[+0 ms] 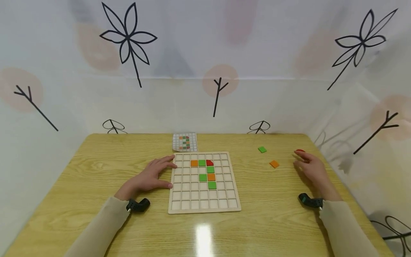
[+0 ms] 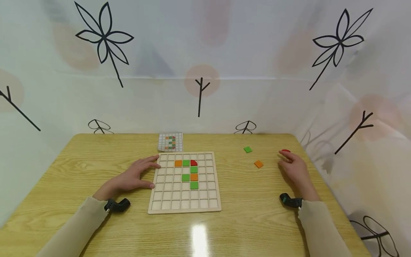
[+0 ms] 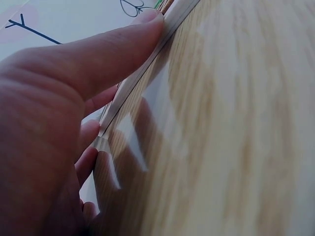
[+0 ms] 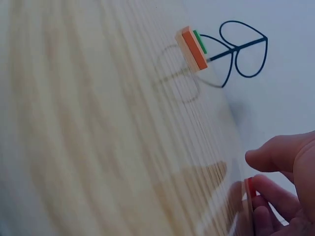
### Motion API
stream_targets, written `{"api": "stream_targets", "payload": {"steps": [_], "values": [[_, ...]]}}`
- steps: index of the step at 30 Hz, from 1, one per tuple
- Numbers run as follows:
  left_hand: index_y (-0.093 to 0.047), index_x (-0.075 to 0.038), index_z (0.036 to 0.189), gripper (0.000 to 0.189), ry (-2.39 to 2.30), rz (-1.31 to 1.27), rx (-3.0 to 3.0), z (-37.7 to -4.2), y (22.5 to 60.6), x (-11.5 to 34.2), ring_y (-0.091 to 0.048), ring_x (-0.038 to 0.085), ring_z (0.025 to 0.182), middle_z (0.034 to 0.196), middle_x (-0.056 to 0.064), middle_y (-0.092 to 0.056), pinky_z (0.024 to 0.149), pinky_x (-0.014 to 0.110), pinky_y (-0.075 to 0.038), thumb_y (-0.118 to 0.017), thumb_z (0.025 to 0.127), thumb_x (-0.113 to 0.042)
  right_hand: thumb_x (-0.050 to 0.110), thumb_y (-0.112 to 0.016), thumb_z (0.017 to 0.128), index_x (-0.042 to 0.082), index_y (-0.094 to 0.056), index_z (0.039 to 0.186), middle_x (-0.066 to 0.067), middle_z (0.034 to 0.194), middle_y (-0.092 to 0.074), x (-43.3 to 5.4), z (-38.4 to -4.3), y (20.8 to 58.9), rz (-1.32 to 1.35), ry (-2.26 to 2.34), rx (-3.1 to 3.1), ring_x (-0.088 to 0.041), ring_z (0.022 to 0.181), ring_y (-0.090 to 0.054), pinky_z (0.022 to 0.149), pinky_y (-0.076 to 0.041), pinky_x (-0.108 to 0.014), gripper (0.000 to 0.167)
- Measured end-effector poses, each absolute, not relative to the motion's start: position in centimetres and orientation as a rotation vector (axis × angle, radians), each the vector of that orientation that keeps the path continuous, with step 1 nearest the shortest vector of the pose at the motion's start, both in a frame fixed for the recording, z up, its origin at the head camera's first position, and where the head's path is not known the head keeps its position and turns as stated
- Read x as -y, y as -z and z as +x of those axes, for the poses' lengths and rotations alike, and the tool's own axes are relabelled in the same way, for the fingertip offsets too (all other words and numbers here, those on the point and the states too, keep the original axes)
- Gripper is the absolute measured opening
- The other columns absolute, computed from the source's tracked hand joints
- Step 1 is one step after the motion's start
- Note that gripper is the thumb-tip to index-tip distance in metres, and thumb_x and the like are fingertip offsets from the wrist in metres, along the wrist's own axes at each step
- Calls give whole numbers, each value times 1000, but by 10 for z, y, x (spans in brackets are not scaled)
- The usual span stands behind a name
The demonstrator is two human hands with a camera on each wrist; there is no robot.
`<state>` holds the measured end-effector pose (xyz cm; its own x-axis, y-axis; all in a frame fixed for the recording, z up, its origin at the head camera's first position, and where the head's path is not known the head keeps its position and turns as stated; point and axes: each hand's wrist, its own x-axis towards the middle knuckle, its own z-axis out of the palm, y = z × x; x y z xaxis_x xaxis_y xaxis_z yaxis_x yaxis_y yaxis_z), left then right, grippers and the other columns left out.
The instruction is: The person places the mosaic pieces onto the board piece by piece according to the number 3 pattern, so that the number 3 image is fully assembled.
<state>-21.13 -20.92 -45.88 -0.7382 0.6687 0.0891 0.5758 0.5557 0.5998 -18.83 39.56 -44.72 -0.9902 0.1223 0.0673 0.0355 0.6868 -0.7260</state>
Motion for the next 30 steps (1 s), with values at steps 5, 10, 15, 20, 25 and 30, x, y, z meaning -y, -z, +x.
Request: {"api": "stream_targets", "payload": {"steps": [5, 10, 15, 20, 25, 30], "values": [[-55, -20, 140, 67, -929, 1039, -2639, -212, 460, 210, -19, 33, 148, 164, 6, -23, 112, 63, -11, -77, 84, -49, 21, -57, 102, -2, -43, 148, -29, 151, -38, -396, -192, 452, -197, -1220, 2737, -47, 132, -39, 85, -40, -26, 54], [-55, -21, 140, 68, -929, 1021, -2629, -212, 461, 210, -18, 32, 149, 164, 4, -22, 112, 63, -10, -77, 83, -50, 17, -58, 100, -1, -41, 150, -32, 147, -39, -398, -195, 454, -263, -1267, 2670, -46, 131, -37, 80, -37, -20, 55], [-55, -21, 140, 67, -931, 1025, -2638, -211, 461, 210, -18, 33, 148, 164, 4, -22, 112, 63, -10, -77, 83, -49, 19, -56, 101, -1, -36, 152, -36, 148, -35, -400, -196, 452, -332, -1287, 2694, -49, 134, -34, 93, -42, -42, 58], [-55, -21, 140, 68, -930, 1026, -2635, -212, 460, 209, -18, 34, 148, 164, 5, -22, 112, 63, -10, -78, 83, -49, 16, -55, 101, -3, -38, 150, -38, 145, -36, -401, -196, 451, -306, -1254, 2732, -50, 131, -36, 91, -43, -49, 56], [-55, -21, 140, 68, -934, 1024, -2634, -212, 459, 209, -18, 33, 148, 164, 5, -22, 112, 63, -10, -78, 83, -49, 18, -58, 101, -3, -33, 152, -38, 138, -41, -404, -199, 450, -191, -1139, 2825, -48, 117, -45, 74, -44, -36, 61], [-55, -20, 140, 67, -937, 1029, -2631, -211, 459, 209, -18, 33, 148, 164, 6, -23, 112, 63, -10, -78, 84, -48, 21, -56, 103, -5, -45, 145, -35, 129, -46, -405, -204, 448, -129, -1107, 2896, -46, 109, -48, 84, -42, -49, 51]]}}
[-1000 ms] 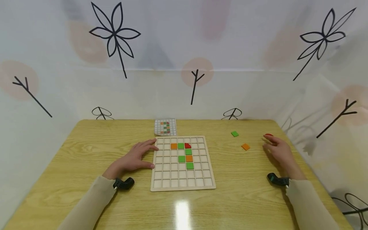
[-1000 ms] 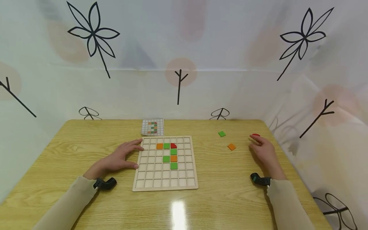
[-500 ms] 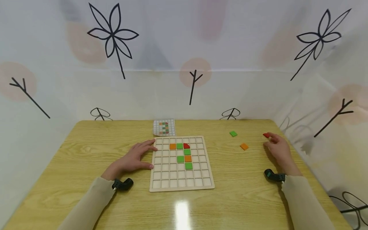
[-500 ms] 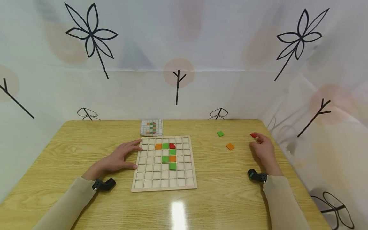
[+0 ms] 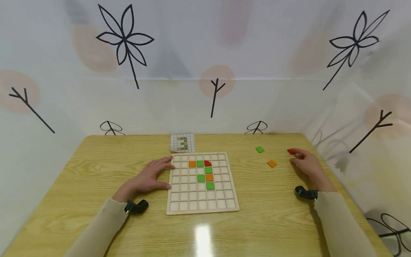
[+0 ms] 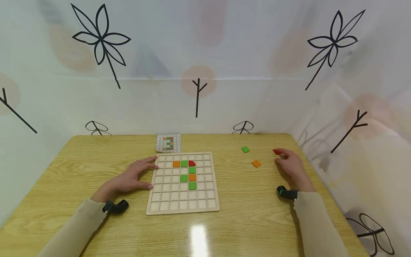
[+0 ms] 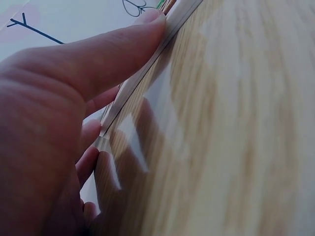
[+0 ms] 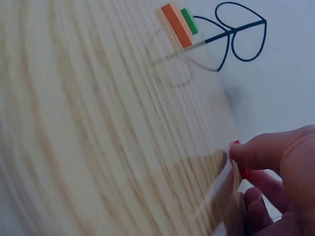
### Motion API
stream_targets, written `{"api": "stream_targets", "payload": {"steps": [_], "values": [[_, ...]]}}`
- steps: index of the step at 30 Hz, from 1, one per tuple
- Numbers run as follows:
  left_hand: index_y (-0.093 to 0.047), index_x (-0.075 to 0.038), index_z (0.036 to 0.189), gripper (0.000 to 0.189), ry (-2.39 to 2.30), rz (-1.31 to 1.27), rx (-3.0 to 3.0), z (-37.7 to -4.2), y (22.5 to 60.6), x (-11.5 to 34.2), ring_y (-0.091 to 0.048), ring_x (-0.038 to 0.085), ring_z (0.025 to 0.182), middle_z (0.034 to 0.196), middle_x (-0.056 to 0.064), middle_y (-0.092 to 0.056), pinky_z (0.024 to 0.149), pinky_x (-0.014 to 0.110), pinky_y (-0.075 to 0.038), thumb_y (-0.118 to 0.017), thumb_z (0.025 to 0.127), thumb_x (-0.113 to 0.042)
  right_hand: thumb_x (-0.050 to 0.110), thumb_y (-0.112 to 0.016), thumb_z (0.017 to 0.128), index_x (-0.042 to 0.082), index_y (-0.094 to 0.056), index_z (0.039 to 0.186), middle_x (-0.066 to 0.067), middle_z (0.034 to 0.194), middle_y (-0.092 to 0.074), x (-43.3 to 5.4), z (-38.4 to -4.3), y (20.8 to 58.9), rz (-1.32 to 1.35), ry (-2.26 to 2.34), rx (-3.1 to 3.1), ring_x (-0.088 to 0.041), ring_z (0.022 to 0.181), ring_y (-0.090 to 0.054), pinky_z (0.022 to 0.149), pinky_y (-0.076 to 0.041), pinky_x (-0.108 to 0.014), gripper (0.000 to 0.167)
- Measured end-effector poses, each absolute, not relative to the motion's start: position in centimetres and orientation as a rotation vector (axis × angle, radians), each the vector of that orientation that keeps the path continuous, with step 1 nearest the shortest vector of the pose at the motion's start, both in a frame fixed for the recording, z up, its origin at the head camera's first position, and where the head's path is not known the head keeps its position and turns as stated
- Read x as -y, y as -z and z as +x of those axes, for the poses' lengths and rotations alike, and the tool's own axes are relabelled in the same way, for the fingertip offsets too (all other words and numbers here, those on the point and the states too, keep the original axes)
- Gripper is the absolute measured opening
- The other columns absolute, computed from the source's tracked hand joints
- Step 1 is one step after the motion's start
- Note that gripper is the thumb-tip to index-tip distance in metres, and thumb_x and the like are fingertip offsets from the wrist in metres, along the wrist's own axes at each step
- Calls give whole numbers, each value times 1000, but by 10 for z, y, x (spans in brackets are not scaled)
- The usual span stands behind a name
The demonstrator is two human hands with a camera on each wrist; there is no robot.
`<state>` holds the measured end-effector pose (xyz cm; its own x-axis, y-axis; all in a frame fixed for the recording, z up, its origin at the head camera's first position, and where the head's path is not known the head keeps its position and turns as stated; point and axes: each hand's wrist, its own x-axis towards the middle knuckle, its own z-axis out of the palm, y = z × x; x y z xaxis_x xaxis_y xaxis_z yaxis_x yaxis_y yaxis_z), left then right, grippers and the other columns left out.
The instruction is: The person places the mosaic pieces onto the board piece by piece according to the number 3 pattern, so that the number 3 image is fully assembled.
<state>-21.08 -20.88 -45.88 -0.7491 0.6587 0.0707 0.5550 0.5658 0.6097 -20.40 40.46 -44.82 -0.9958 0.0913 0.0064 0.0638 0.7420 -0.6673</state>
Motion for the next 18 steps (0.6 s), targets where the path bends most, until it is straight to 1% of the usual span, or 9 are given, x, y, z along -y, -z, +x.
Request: {"api": "stream_targets", "payload": {"steps": [1, 3, 5, 7, 10, 14, 18], "values": [[-55, -19, 140, 67, -939, 1028, -2629, -211, 459, 209, -18, 34, 148, 163, 7, -23, 112, 63, -10, -78, 83, -48, 21, -56, 103, -5, -46, 144, -36, 131, -45, -404, -205, 448, -130, -1117, 2898, -47, 111, -48, 85, -42, -50, 50], [-55, -19, 140, 67, -943, 1026, -2629, -210, 459, 209, -19, 34, 148, 163, 7, -23, 112, 63, -10, -78, 83, -47, 20, -56, 103, -7, -47, 142, -37, 137, -43, -403, -205, 447, -135, -1156, 2895, -50, 118, -45, 85, -42, -46, 48], [-55, -19, 140, 67, -943, 1025, -2631, -210, 459, 209, -19, 34, 148, 163, 7, -23, 112, 63, -10, -78, 84, -47, 22, -56, 103, -8, -48, 141, -36, 144, -40, -403, -204, 446, -143, -1186, 2888, -51, 127, -41, 85, -42, -37, 49], [-54, -20, 140, 67, -941, 1019, -2630, -210, 458, 209, -18, 33, 148, 164, 6, -23, 113, 62, -10, -78, 84, -47, 24, -57, 103, -9, -50, 140, -35, 145, -39, -402, -203, 445, -149, -1220, 2880, -51, 130, -38, 82, -41, -28, 51], [-54, -20, 140, 66, -939, 1020, -2631, -210, 457, 208, -19, 33, 148, 164, 6, -23, 113, 62, -10, -78, 84, -47, 30, -62, 100, -7, -55, 136, -32, 142, -46, -401, -201, 445, -170, -1237, 2867, -47, 127, -43, 77, -41, -18, 52], [-55, -19, 140, 67, -943, 1017, -2626, -209, 456, 208, -18, 33, 148, 164, 6, -23, 113, 62, -10, -78, 84, -46, 33, -66, 97, -6, -63, 128, -29, 134, -54, -400, -199, 445, -182, -1225, 2854, -40, 117, -51, 73, -43, -15, 49], [-55, -19, 139, 67, -950, 1011, -2623, -210, 457, 209, -19, 33, 148, 163, 6, -23, 113, 62, -10, -78, 83, -47, 35, -69, 96, -6, -66, 122, -28, 131, -57, -397, -198, 445, -164, -1209, 2850, -37, 113, -52, 75, -43, -15, 49]]}}
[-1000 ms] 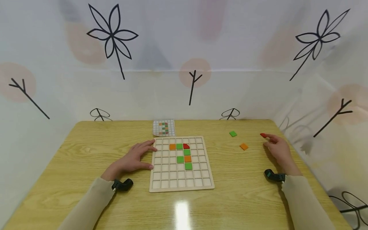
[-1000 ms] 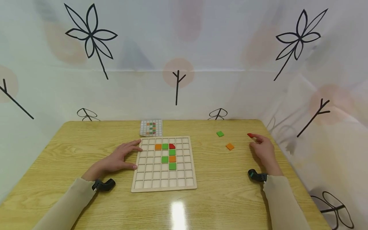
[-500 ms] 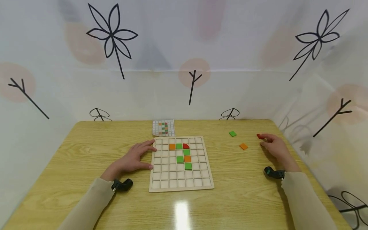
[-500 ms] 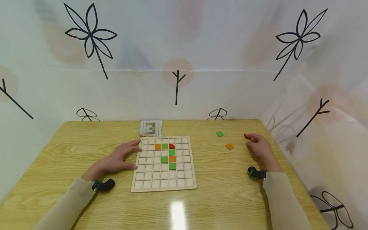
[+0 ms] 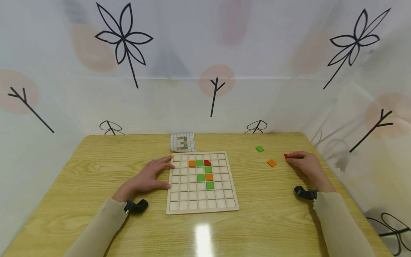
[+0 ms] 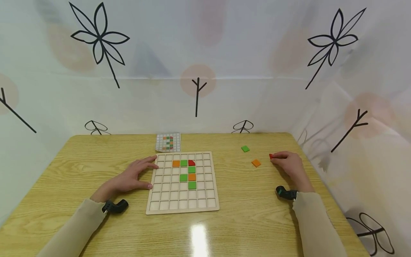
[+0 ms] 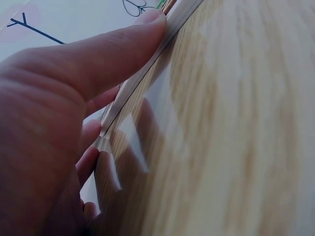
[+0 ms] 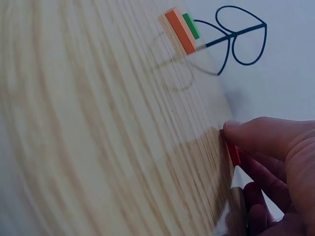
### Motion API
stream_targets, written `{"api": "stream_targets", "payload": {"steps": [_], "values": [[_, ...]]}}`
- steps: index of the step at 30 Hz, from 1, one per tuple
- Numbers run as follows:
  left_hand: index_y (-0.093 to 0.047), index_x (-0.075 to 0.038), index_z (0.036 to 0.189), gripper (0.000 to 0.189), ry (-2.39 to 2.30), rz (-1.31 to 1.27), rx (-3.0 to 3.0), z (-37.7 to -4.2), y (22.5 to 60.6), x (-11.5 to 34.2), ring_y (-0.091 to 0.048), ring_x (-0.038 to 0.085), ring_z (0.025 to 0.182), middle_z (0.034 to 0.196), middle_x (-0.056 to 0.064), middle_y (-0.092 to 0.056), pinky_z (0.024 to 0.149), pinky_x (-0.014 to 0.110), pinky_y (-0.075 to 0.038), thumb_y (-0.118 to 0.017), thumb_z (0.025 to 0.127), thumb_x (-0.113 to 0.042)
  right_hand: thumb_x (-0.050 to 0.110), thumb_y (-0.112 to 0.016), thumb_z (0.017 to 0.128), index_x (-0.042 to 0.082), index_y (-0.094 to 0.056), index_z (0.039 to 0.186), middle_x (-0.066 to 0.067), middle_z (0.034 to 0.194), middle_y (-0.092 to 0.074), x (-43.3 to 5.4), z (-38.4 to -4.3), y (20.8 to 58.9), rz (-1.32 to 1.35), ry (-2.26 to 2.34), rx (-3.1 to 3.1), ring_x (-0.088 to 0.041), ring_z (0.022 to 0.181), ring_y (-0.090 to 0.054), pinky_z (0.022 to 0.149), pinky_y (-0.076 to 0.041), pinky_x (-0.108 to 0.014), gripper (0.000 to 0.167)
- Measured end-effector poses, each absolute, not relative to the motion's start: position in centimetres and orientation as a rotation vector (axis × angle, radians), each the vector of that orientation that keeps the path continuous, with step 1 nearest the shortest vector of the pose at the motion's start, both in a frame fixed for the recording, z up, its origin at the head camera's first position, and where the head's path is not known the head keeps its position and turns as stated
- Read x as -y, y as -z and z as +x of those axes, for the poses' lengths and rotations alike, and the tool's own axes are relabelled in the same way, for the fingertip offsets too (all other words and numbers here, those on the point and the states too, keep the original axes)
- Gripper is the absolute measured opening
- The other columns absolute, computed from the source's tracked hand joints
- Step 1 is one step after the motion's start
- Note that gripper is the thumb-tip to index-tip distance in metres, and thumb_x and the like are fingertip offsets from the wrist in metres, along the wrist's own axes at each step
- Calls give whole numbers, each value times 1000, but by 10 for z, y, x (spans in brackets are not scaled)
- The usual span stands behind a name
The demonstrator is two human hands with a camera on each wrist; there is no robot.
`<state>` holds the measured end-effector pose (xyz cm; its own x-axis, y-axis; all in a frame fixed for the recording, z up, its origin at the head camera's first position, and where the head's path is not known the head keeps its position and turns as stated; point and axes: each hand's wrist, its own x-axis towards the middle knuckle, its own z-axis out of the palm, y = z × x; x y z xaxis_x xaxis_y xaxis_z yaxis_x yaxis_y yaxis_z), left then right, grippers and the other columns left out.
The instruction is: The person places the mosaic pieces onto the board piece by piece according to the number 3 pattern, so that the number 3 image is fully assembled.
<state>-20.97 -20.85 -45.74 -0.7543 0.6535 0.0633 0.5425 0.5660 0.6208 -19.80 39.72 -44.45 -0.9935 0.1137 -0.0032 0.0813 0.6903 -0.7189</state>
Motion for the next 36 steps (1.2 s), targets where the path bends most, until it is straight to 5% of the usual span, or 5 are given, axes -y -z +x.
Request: {"api": "stream_targets", "payload": {"steps": [8, 15, 22, 36], "values": [[-55, -21, 139, 66, -954, 1014, -2622, -210, 458, 209, -18, 32, 149, 164, 6, -23, 113, 61, -9, -78, 84, -47, 37, -68, 95, -4, -65, 122, -25, 123, -61, -394, -198, 446, -163, -1169, 2868, -31, 103, -55, 71, -45, -21, 49], [-55, -21, 139, 66, -961, 1029, -2625, -209, 458, 209, -19, 33, 148, 163, 7, -23, 112, 62, -10, -79, 84, -45, 36, -65, 98, -3, -57, 136, -24, 124, -60, -396, -201, 449, -128, -1160, 2889, -35, 110, -55, 74, -46, -19, 56], [-55, -19, 139, 65, -958, 1038, -2630, -210, 458, 209, -19, 34, 148, 163, 9, -24, 112, 63, -10, -79, 84, -45, 36, -64, 98, -4, -60, 132, -25, 123, -61, -394, -201, 447, -114, -1124, 2918, -38, 109, -56, 80, -46, -33, 53], [-56, -18, 139, 65, -970, 1055, -2626, -211, 459, 209, -20, 36, 148, 163, 10, -25, 111, 64, -11, -78, 84, -45, 36, -67, 96, -2, -64, 126, -16, 111, -65, -393, -198, 445, -136, -1088, 2860, -13, 88, -55, 66, -45, -20, 49]]}}
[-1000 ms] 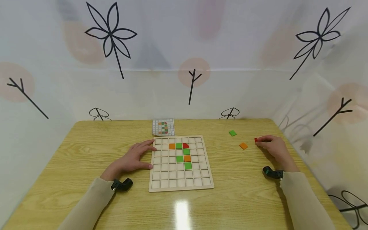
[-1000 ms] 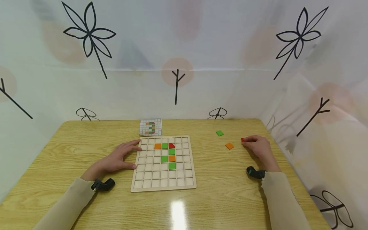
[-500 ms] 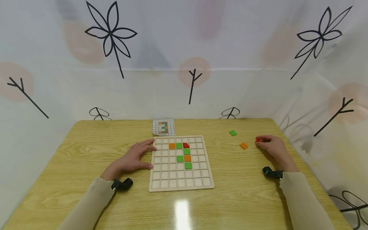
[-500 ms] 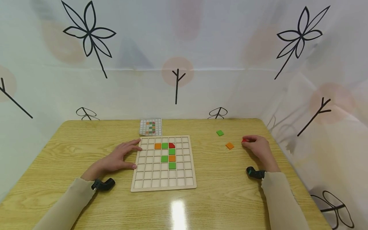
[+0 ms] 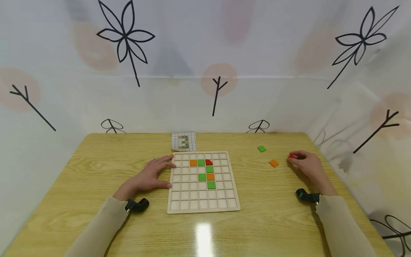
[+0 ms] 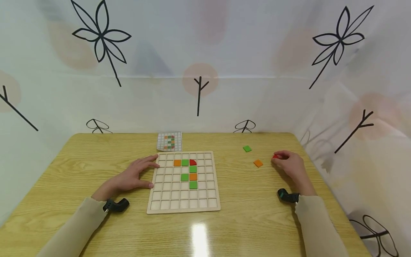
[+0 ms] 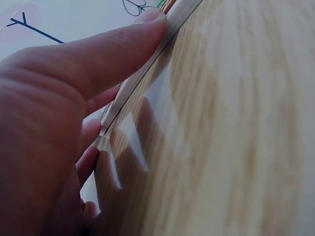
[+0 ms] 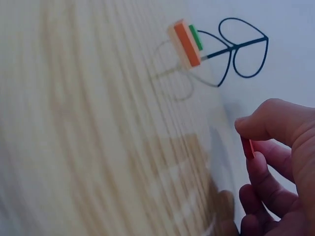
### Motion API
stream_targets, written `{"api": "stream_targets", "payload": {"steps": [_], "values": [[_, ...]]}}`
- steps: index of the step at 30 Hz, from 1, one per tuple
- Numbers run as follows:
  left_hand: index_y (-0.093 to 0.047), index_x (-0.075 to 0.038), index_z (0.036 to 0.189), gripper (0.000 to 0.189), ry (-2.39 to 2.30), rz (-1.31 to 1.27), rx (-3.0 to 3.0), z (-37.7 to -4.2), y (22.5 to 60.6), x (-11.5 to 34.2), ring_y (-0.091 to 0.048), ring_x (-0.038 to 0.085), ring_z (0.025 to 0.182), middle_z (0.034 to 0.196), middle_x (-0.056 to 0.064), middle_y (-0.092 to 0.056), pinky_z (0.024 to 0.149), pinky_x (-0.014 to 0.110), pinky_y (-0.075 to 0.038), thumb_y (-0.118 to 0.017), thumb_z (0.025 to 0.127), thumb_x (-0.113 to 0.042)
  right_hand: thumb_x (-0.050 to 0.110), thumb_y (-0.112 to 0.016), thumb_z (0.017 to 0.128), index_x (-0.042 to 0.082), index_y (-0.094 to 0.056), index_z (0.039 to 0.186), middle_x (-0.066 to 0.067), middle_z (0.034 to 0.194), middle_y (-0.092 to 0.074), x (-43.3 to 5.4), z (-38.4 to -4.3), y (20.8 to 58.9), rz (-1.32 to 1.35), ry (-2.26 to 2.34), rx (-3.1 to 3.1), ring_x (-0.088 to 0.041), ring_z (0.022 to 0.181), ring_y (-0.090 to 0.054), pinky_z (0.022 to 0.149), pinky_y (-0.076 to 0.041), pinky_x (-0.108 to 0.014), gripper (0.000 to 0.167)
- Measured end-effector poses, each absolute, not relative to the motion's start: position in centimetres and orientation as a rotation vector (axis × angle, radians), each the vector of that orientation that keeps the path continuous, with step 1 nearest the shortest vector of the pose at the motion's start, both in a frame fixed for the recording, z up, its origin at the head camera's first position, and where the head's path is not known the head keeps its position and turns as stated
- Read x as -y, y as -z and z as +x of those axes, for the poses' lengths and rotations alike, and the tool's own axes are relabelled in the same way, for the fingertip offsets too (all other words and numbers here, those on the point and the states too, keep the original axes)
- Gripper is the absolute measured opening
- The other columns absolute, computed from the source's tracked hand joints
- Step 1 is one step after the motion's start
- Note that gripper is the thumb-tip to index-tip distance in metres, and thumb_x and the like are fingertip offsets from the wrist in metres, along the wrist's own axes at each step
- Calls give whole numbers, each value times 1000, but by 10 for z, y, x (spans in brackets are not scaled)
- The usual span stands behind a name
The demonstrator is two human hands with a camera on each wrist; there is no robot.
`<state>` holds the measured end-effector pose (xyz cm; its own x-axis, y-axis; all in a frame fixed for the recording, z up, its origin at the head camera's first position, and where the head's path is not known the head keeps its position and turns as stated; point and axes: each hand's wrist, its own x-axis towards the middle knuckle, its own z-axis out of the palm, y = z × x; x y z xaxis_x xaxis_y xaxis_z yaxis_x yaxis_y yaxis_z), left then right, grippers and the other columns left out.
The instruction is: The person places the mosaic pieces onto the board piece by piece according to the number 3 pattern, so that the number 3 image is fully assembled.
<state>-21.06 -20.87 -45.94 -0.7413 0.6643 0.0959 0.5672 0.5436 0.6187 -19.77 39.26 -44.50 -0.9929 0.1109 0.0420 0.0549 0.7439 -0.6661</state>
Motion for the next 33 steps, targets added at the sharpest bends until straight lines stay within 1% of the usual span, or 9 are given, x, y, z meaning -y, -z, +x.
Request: {"api": "stream_targets", "payload": {"steps": [3, 5, 8, 11, 18, 24, 28, 30, 33], "values": [[-55, -18, 140, 65, -959, 1055, -2631, -211, 459, 209, -20, 35, 148, 163, 9, -24, 111, 63, -11, -78, 85, -45, 34, -69, 95, -3, -64, 126, -19, 114, -65, -386, -196, 440, -118, -1097, 2854, -16, 90, -56, 66, -46, -20, 48], [-55, -18, 140, 66, -954, 1059, -2633, -211, 459, 209, -19, 35, 148, 163, 9, -24, 111, 64, -11, -77, 85, -46, 31, -70, 94, -3, -64, 125, -21, 114, -66, -379, -195, 437, -94, -1077, 2860, -21, 93, -59, 67, -47, -20, 47], [-55, -19, 140, 67, -951, 1062, -2636, -211, 459, 209, -19, 35, 148, 163, 8, -24, 112, 63, -11, -77, 85, -47, 29, -72, 93, -4, -64, 124, -23, 112, -67, -366, -194, 432, -57, -1069, 2883, -31, 97, -61, 67, -50, -25, 46], [-55, -18, 140, 67, -947, 1062, -2637, -210, 459, 209, -19, 34, 148, 163, 8, -24, 112, 63, -11, -77, 85, -48, 27, -73, 91, -3, -65, 124, -21, 110, -67, -352, -195, 428, -21, -1062, 2913, -36, 100, -62, 69, -52, -30, 45], [-55, -19, 140, 66, -939, 1050, -2632, -210, 459, 209, -19, 33, 148, 163, 7, -23, 113, 61, -10, -77, 85, -47, 16, -75, 89, -4, -69, 117, -23, 111, -64, -313, -191, 421, 118, -1019, 2922, -35, 94, -65, 69, -54, -34, 34], [-55, -18, 140, 65, -943, 1069, -2639, -211, 459, 208, -20, 34, 148, 163, 8, -24, 113, 62, -12, -77, 85, -46, 10, -74, 90, -1, -68, 118, -20, 115, -66, -280, -182, 418, 230, -1172, 2903, -31, 94, -68, 72, -57, -36, 30], [-55, -19, 140, 66, -933, 1056, -2637, -211, 459, 209, -18, 32, 149, 164, 6, -23, 114, 60, -10, -77, 85, -47, 9, -75, 90, 1, -70, 114, -15, 109, -69, -259, -177, 419, 314, -1306, 2867, -26, 84, -69, 68, -56, -34, 25], [-54, -20, 141, 66, -933, 1049, -2635, -211, 458, 209, -18, 31, 149, 164, 5, -22, 115, 59, -9, -77, 85, -48, 7, -74, 90, 1, -71, 111, -14, 104, -70, -249, -174, 420, 360, -1371, 2846, -27, 79, -69, 64, -55, -34, 22], [-55, -20, 140, 66, -941, 1045, -2634, -210, 458, 210, -18, 31, 149, 164, 6, -22, 114, 59, -9, -77, 85, -47, 6, -74, 90, 3, -73, 106, -10, 100, -72, -236, -170, 421, 449, -1445, 2801, -26, 80, -69, 65, -56, -31, 17]]}}
